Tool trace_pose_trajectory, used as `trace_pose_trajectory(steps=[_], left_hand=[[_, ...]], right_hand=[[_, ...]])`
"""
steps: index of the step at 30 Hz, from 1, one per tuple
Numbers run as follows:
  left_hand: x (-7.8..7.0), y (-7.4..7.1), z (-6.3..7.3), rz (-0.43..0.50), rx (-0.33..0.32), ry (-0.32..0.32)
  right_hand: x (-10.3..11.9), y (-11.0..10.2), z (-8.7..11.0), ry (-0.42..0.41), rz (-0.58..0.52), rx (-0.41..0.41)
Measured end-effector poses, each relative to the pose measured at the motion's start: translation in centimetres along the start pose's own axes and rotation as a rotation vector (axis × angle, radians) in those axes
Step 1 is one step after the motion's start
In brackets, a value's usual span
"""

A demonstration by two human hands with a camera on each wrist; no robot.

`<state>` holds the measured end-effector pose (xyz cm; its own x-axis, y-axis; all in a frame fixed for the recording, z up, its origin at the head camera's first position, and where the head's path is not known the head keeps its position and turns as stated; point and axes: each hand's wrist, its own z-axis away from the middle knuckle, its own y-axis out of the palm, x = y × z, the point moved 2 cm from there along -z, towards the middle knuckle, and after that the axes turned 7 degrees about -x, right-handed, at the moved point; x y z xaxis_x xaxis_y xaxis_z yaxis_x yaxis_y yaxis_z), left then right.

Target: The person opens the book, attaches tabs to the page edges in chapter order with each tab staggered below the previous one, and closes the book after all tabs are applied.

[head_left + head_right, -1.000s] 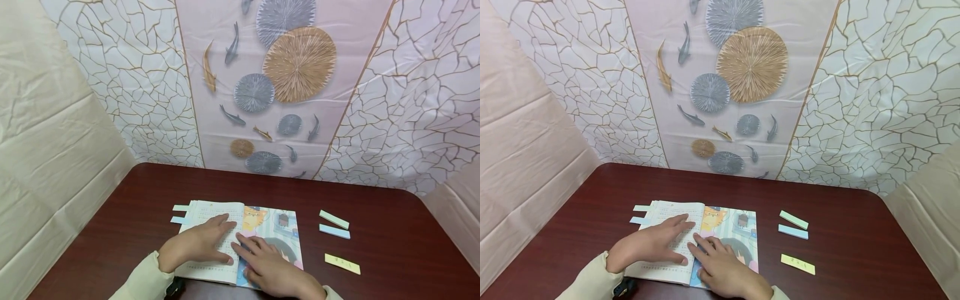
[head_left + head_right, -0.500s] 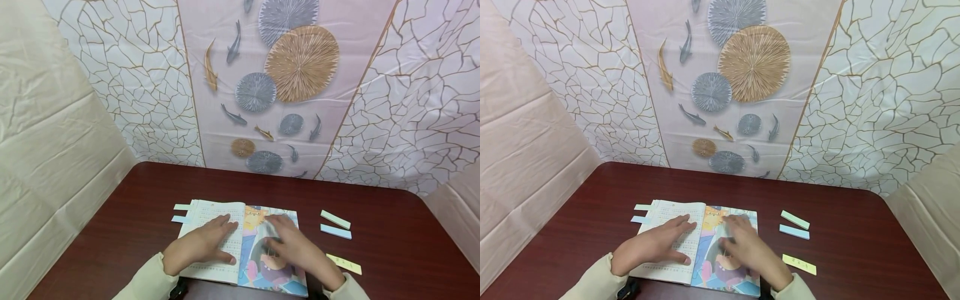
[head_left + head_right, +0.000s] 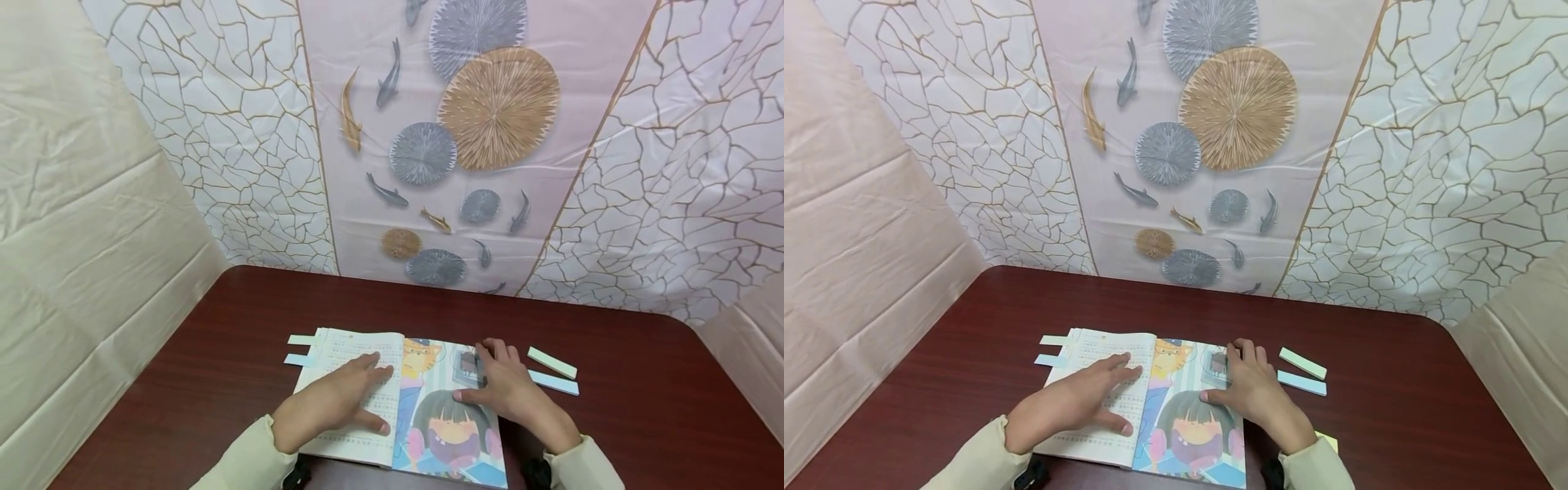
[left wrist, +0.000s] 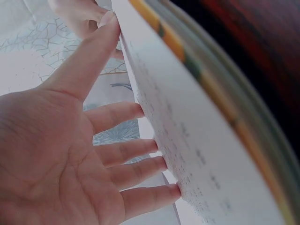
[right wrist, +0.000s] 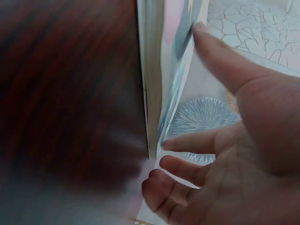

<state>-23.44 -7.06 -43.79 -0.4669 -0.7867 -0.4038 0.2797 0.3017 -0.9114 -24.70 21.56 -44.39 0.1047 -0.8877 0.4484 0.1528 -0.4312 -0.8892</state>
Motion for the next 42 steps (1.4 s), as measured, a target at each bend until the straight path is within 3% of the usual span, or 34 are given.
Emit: trace_pose_trajectory(steps=[10, 21, 27, 32, 36, 42], left_hand=[[0.1, -0.2, 0.1, 0.011, 0.004, 0.01], [0.0, -0.2, 0.3, 0.034, 0.01, 0.004], [0.0, -0.2, 0.1, 0.034, 0.015, 0.004], [0.2, -0.1, 0.1, 0.045, 0.019, 0.004], [0.3, -0.1, 0.1, 0.059, 0.021, 0.0], [0.4, 0.0, 0.1, 0.062, 0.005, 0.016]], right_hand=[[0.2, 0.3, -0.3, 0.01, 0.097, 0.071], [1.1, 0.8, 0.6, -0.031, 0.239, 0.004], [1.7, 0.7, 1.2, -0.057, 0.258, -0.034], [2.0, 0.6, 1.1, -0.02, 0.176, -0.035], [1.9, 0.1, 1.0, 0.061, -0.044, -0.069], [1.7, -1.2, 0.9, 0.1, -0.287, -0.217]])
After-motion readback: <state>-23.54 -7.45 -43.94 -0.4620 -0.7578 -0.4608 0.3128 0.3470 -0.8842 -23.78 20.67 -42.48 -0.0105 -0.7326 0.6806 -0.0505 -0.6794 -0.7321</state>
